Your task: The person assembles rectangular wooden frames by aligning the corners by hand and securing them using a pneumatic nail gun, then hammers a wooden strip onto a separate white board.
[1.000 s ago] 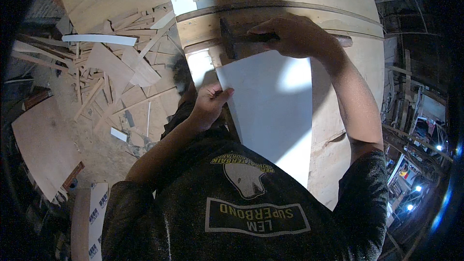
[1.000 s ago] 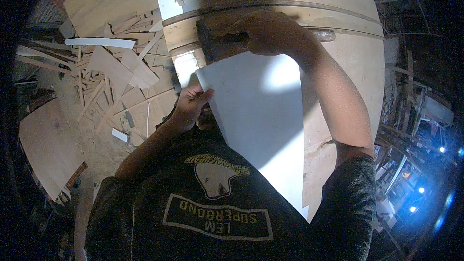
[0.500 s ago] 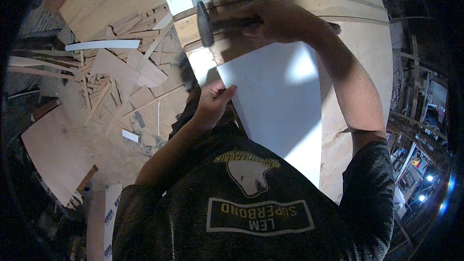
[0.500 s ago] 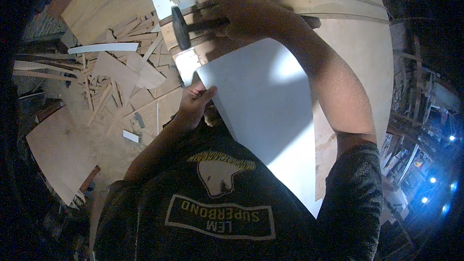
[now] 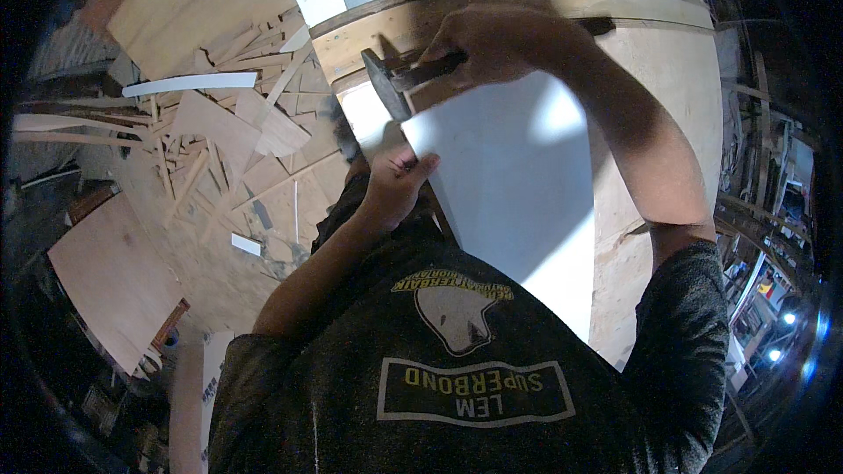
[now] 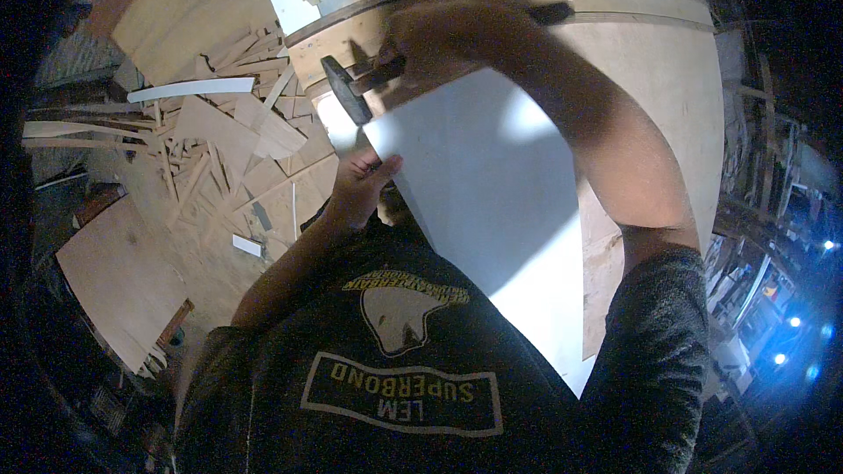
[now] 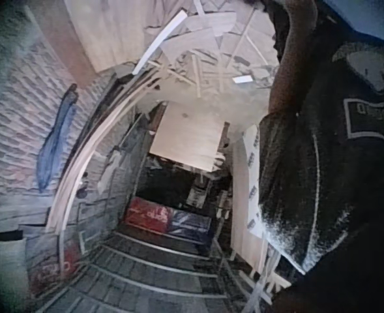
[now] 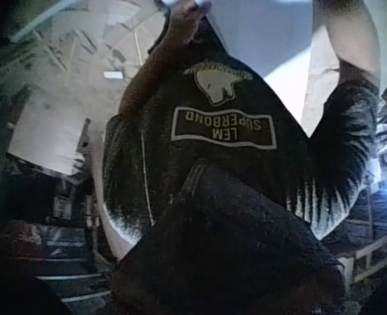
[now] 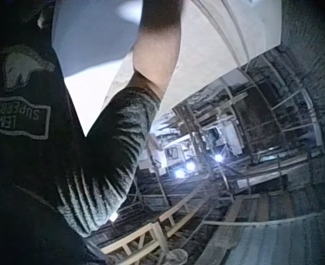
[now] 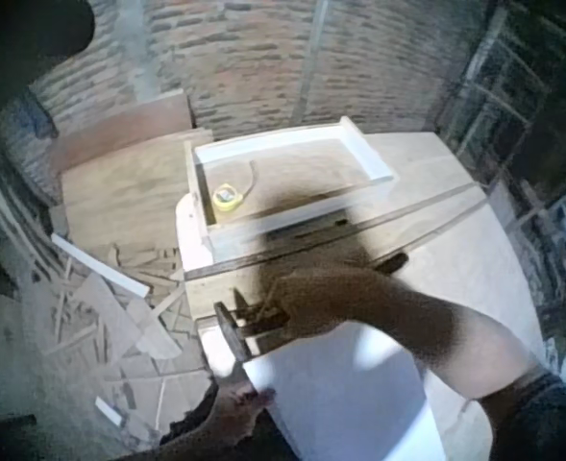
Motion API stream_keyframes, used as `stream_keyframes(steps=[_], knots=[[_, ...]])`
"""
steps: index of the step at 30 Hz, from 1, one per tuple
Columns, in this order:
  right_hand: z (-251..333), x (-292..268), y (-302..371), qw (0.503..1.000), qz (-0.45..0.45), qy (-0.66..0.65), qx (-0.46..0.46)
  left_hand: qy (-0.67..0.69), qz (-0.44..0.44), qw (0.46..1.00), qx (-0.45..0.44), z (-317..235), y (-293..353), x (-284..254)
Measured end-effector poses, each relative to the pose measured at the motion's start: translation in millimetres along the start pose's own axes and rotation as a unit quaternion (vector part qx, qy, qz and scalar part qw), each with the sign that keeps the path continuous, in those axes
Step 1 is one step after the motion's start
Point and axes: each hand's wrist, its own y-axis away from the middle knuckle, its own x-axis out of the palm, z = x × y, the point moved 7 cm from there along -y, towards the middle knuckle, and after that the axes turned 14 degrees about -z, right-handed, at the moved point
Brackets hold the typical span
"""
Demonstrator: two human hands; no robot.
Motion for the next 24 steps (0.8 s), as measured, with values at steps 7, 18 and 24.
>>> stream_keyframes(steps=[7, 18, 24], knots=[[-23.1, 0.9, 1.0, 0.999, -0.044, 0.013, -0.014, -0.036, -0.01, 0.999, -0.001, -11.5, 1.8, 4.8], [-4.9, -0.5, 21.2, 0.997, -0.068, 0.012, 0.04, -0.026, 0.002, 0.999, -0.044, -19.1, -2.9, 7.2], [-5.4, -9.3, 22.7, 0.997, -0.071, 0.001, 0.042, -0.05, 0.022, 0.998, 0.029, -17.3, -4.4, 5.2]])
